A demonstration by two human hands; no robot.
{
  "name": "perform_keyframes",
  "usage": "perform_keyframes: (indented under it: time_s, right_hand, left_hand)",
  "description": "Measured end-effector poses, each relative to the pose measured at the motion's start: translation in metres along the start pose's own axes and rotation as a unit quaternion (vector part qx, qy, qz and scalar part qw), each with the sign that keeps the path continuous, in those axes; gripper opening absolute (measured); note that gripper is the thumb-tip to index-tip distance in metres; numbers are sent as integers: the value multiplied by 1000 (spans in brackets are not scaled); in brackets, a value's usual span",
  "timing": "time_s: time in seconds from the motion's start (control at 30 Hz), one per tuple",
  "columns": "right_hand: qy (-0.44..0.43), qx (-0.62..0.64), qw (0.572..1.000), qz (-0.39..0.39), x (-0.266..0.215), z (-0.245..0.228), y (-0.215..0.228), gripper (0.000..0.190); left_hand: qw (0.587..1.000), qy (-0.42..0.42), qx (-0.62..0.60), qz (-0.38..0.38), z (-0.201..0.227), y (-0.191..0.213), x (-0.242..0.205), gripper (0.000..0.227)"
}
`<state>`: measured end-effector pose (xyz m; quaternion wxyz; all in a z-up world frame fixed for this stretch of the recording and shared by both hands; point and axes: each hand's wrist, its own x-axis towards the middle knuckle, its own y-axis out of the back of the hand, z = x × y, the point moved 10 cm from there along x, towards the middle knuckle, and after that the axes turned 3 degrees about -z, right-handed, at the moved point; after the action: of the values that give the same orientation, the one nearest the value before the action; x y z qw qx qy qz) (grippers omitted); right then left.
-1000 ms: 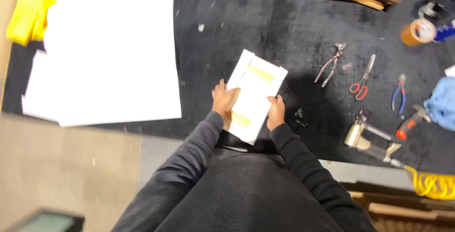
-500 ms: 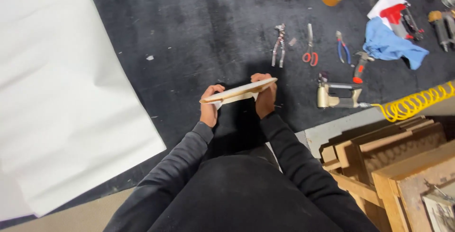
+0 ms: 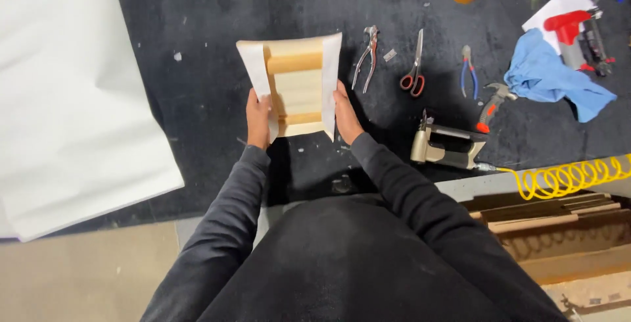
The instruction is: Stretching canvas over a wooden frame using canvas pliers and a pneumatic staple gun on a workshop table.
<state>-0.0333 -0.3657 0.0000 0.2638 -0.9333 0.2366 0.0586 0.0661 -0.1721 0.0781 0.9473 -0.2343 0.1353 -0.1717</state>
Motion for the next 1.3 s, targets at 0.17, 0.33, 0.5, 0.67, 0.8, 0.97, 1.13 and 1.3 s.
perform_keyframes:
  time_s: [0.17,0.33,0.5,0.67,0.8,0.97,1.13,1.3]
  right_hand:
    - [-91,-463,879,-66,-22,9,16,103]
    - [-122,-504,852,-69,-17,65,68,67]
    - [-131,-459,872,-105,-24,26,60,53]
    - [-188,-360,911,-68,-46,11,61,71]
    - [-188,-276,942,-25,-41,8,81,45]
    - [-84,-467,880,-16,-24,-4,93,27]
    - [64,-623,780,-24,-24,-48,74,14]
    - [113,-669,734,-36,-30,-46,86,12]
  left_hand:
    - [956,-25,278,93,-21,19,-4,46]
    - [936,-8,304,176,-31,39,-3,40]
    - [934,27,298,195,-32,36,2,33]
    - [931,19,312,190,-31,22,7,37]
    - [931,4,306,197,-25,13,11,49]
    - [939,-22,321,122,-50,38,29,53]
    - [936,-53,341,75,-45,31,29,58]
    - [929,-80,362,-7,-23,-16,6,63]
